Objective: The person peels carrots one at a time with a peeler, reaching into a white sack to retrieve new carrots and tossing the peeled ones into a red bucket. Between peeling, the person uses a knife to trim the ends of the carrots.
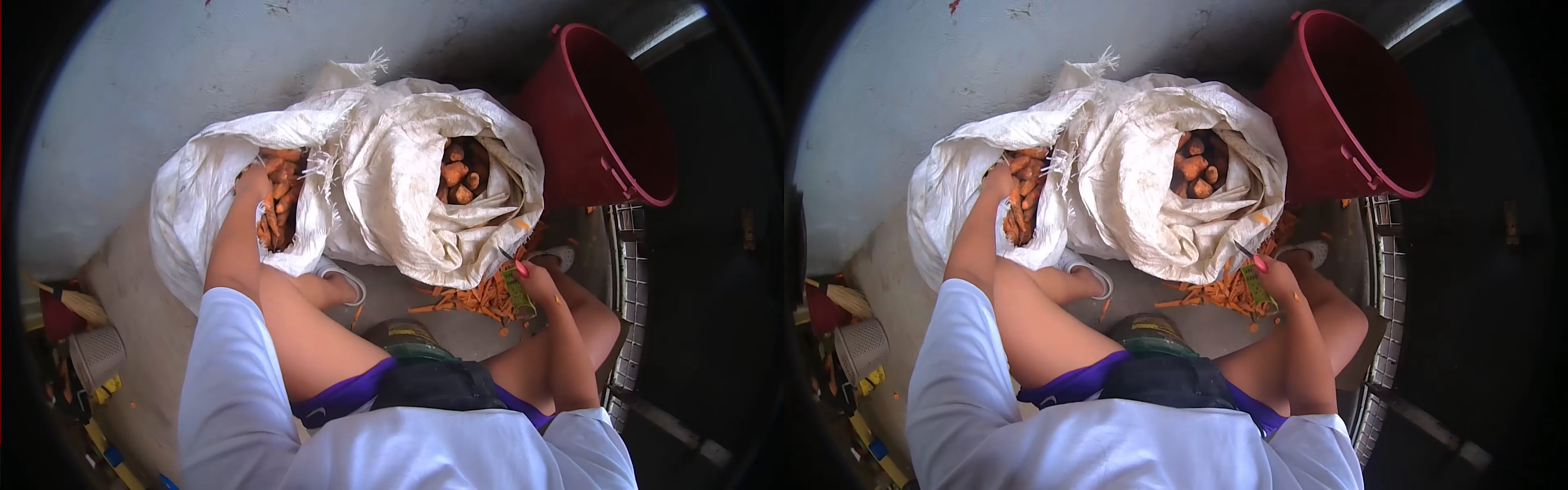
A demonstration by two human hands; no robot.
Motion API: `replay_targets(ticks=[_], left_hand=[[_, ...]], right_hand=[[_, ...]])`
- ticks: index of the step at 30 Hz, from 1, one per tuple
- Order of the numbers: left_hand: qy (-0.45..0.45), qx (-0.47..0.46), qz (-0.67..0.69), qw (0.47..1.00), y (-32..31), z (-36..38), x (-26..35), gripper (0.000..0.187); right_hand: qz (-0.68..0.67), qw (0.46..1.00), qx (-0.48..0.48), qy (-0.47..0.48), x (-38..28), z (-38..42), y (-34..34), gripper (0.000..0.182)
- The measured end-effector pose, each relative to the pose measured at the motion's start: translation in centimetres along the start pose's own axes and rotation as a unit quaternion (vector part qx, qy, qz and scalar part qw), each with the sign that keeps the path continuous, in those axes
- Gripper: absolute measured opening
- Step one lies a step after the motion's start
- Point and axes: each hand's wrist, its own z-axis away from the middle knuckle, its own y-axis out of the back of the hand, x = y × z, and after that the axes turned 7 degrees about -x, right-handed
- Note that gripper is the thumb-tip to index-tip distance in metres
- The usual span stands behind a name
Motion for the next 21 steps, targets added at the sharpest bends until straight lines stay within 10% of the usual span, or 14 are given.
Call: replay_targets(ticks=[14,21], left_hand=[[-0.027,-0.053,-0.155,0.986,-0.3,-2.3,-0.3,0.045],[-0.179,-0.069,0.336,0.922,3.6,1.2,1.7,0.031]], right_hand=[[0.014,1.0,-0.004,-0.014,0.0,-0.5,0.2,0.023],[0.02,0.999,0.026,-0.005,0.5,-0.2,0.8,0.023]])
